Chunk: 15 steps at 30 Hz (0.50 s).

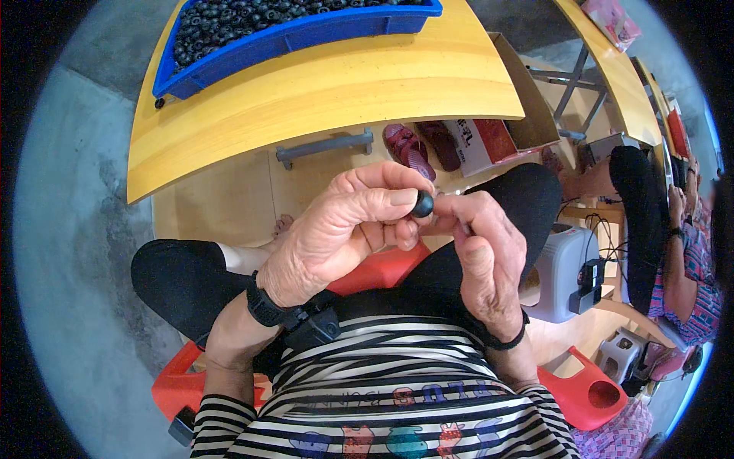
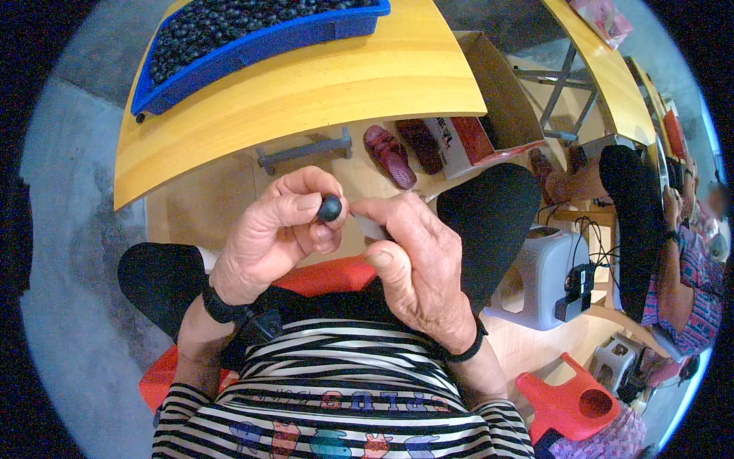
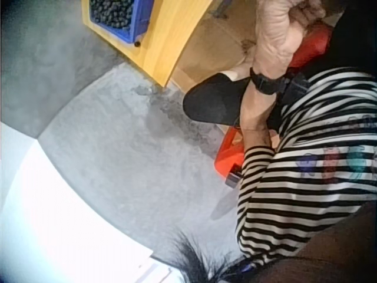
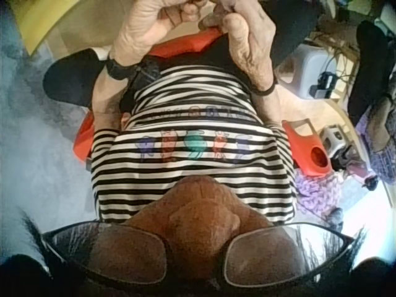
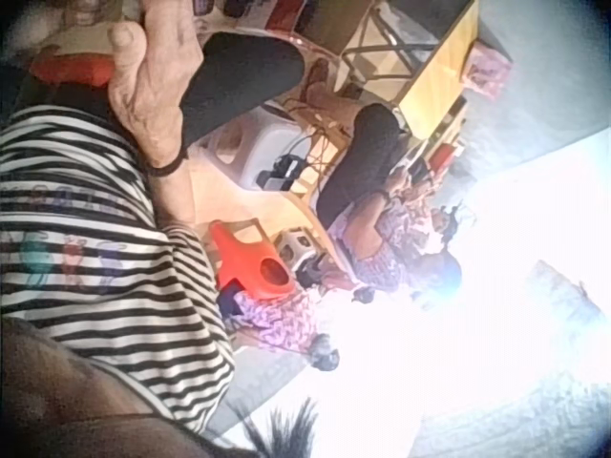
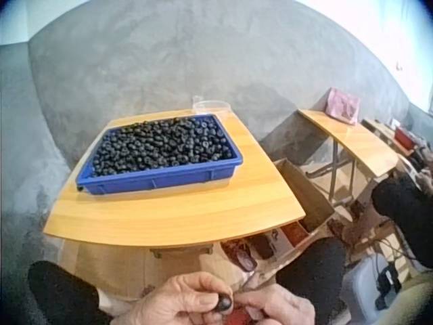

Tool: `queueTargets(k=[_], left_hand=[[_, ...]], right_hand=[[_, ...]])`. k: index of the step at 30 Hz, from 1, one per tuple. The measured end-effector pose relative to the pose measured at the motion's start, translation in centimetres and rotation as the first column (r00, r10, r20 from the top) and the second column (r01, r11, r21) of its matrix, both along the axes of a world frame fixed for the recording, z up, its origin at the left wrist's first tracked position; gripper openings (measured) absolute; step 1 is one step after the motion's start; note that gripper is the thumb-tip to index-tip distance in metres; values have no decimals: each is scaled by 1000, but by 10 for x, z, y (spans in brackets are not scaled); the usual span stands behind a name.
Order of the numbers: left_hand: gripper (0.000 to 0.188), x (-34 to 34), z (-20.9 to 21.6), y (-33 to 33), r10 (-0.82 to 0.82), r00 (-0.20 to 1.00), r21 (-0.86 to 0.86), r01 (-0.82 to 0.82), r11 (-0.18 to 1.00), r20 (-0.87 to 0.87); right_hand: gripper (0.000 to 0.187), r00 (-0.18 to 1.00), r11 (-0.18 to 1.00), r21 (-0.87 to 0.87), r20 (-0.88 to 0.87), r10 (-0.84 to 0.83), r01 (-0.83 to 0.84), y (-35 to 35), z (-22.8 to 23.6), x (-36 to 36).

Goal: Cleaning and sorting blueberries using a small blade.

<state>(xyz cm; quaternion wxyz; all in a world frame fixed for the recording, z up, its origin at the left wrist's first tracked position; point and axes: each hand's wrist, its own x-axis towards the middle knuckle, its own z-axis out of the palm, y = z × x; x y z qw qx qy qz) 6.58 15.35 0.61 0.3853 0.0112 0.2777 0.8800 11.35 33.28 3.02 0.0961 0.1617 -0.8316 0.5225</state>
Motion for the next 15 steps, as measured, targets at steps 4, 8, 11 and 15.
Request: queueTargets(k=[4, 8, 11, 15], left_hand=[[20, 0, 0, -1, -3, 1000, 13, 2, 1000, 14], [21, -1, 1, -1, 6, 1000, 13, -7, 1000, 24], [21, -1, 1, -2, 13, 1000, -5, -13, 1000, 15], [17, -2, -1, 0, 8, 1000, 82, -9, 997, 10]], right_hand=[[42, 991, 995, 97, -133, -3, 16, -1, -3, -1], [35, 983, 987, 159, -183, -1, 31, -1, -1, 0], [32, 985, 979, 197, -172, -11, 46, -3, 0, 1], [31, 980, 979, 194, -198, -24, 63, -5, -1, 0]])
